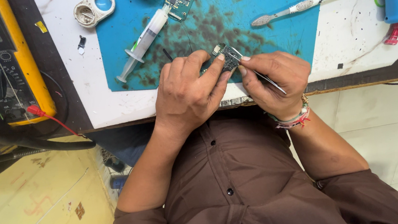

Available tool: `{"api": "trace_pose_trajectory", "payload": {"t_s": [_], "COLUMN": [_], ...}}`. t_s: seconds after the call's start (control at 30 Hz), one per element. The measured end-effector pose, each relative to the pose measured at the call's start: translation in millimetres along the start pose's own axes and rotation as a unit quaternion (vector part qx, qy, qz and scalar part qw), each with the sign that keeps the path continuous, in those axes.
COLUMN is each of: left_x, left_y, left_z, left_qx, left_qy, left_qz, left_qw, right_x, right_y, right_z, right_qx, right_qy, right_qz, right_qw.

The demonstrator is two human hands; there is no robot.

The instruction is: The person uses a green-handled tool to work on a small circuit board placed on a blue mat. They then switch to using tweezers to manipulate small components on the board. The workspace includes a multimeter, a syringe, and other electronic tools.

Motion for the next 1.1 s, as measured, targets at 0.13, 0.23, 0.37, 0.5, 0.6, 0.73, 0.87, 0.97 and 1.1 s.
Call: {"api": "trace_pose_trajectory", "payload": {"t_s": [0.13,0.23,0.37,0.5,0.6,0.73,0.87,0.97,1.1], "left_x": [0.0,0.0,0.1,0.2,0.3,0.1,-0.3,-0.1,0.3], "left_y": [0.3,0.6,0.1,0.1,0.2,0.4,0.3,0.0,0.2], "left_z": [-0.1,0.2,0.0,0.2,0.1,0.1,-0.4,0.1,-0.5], "left_qx": [-0.001,0.002,-0.001,0.001,0.000,0.002,0.001,0.006,0.003], "left_qy": [0.000,-0.002,-0.001,-0.002,-0.002,-0.002,-0.003,-0.005,-0.004], "left_qz": [0.001,0.001,-0.003,-0.001,-0.001,0.001,0.002,0.002,0.005], "left_qw": [1.000,1.000,1.000,1.000,1.000,1.000,1.000,1.000,1.000], "right_x": [-0.4,0.2,-0.4,-0.3,-0.7,-0.8,-2.5,-2.7,-2.6], "right_y": [0.6,-0.1,-0.1,-0.5,-0.2,-0.7,-0.4,0.0,-0.3], "right_z": [0.1,0.0,0.1,0.5,0.6,1.0,2.6,2.8,2.4], "right_qx": [-0.008,0.004,-0.004,-0.004,-0.007,-0.001,-0.010,-0.009,-0.011], "right_qy": [0.005,-0.002,0.006,0.005,0.007,-0.001,0.007,0.001,-0.001], "right_qz": [-0.001,0.002,-0.001,0.004,0.003,-0.001,0.000,-0.004,0.000], "right_qw": [1.000,1.000,1.000,1.000,1.000,1.000,1.000,1.000,1.000]}}
Point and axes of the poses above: each hand's wrist, its own z-axis away from the middle knuckle, its own y-axis out of the palm, x = y × z, the point moved 4 cm from there along -z, towards the middle knuckle, and after that the axes turned 3 degrees about -z, right-handed, at the moved point
